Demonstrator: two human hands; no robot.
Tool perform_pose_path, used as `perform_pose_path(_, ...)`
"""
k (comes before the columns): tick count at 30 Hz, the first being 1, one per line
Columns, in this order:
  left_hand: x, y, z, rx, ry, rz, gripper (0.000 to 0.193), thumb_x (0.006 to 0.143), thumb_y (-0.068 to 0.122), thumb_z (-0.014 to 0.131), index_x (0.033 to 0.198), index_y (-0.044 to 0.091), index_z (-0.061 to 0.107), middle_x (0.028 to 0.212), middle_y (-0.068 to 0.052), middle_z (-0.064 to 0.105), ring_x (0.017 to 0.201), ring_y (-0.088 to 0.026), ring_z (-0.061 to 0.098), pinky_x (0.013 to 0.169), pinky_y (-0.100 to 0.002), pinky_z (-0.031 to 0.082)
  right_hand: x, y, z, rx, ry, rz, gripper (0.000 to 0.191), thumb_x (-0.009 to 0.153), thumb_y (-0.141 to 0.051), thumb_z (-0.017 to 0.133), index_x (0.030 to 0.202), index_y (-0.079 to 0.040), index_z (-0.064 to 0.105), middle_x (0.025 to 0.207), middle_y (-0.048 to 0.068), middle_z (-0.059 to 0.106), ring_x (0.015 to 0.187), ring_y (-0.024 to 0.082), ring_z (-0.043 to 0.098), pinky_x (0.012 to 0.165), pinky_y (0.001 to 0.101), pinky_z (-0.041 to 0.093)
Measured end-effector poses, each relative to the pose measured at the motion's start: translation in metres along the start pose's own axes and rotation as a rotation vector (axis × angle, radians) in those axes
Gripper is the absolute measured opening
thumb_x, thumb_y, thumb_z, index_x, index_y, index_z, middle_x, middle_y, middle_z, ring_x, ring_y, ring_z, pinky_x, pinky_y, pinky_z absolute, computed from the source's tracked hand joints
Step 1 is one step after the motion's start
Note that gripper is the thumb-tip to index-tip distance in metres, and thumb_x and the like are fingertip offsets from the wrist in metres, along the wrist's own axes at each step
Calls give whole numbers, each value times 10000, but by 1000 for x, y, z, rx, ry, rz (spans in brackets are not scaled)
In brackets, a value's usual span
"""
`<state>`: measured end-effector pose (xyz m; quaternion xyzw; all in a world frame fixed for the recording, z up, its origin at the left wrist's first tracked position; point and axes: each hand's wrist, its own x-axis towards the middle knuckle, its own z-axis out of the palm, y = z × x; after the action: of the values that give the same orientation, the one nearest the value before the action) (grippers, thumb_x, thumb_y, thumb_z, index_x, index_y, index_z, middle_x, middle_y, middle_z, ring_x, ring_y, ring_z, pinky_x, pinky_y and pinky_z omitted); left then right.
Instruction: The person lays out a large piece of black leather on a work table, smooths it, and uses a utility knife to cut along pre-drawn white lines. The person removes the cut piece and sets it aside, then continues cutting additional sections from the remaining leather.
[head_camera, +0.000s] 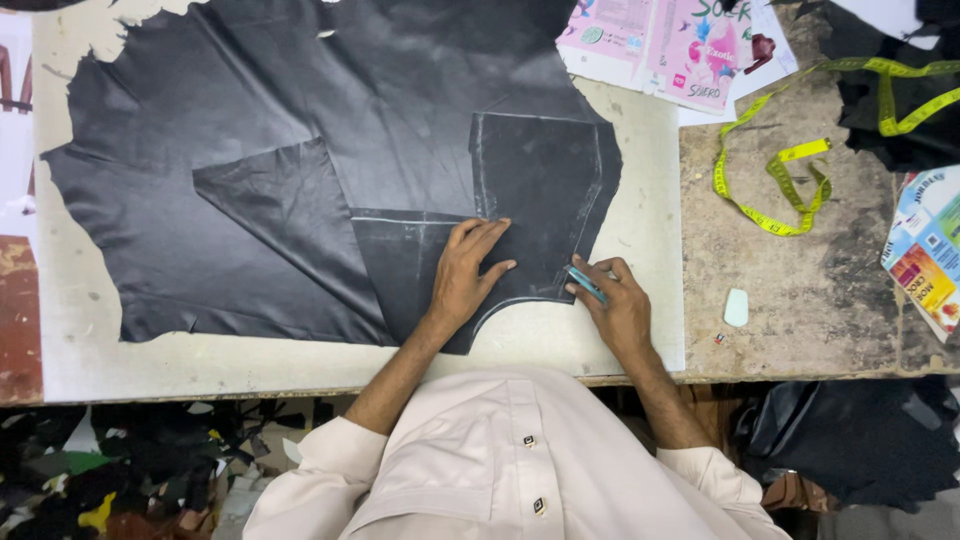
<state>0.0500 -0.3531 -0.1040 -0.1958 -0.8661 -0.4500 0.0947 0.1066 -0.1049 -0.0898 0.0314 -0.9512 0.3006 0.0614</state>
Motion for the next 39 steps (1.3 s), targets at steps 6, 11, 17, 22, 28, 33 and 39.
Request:
perform_pose_path(6,-13,-5,-7,-9,2,47,544,894,144,775,1406,53,617,1457,-92,615,1419,-299,516,1166,-430,464,5,-2,-5,53,-74,67,484,819,-220,854,1280,-136,736,912,28,644,718,126,615,611,294,535)
perform_pose_path(11,-44,1,-14,220,55,54,326,905,155,764,1227,107,742,1440,-90,619,1403,-279,530,1115,-431,487,9,-4,-9,71,-88,32,489,805,-213,867,1260,-97,732,923,50,661,757,144,636,642,305,537)
perform_pose_path(17,-91,10,-28,399,225,-78,305,864,212,791,1153,117,780,1421,-142,584,1334,-321,522,1112,-475,457,12,-3,-14,103,-99,-53,487,816,-210,878,1256,-69,722,975,90,686,833,200,669,697,361,548)
perform_pose_path(22,-115,19,-29,480,391,-279,336,863,250,804,1181,143,780,1395,-122,581,1316,-325,519,1115,-482,433,21,-4,-25,-2,-209,-100,486,832,-261,864,1255,-72,717,996,116,703,824,248,691,696,409,552)
perform_pose_path(28,-111,21,-17,487,474,-342,383,868,277,793,1238,181,766,1489,-93,549,1416,-319,471,1159,-473,398,43,3,-42,-106,-338,-230,427,858,-279,846,1184,-37,715,982,153,695,824,272,691,675,431,550)
perform_pose_path(33,-112,17,-11,475,465,-368,378,882,285,790,1250,202,766,1524,-60,542,1462,-279,444,1193,-462,381,63,19,-43,-66,-433,-261,424,871,-293,834,1187,-39,709,979,130,692,802,245,684,664,420,550)
perform_pose_path(39,-110,21,-12,412,440,-403,425,868,308,797,1281,222,749,1560,-16,511,1494,-250,405,1260,-455,302,76,36,-45,91,-483,-362,408,843,-283,849,1146,-39,726,972,108,708,823,198,669,706,407,536)
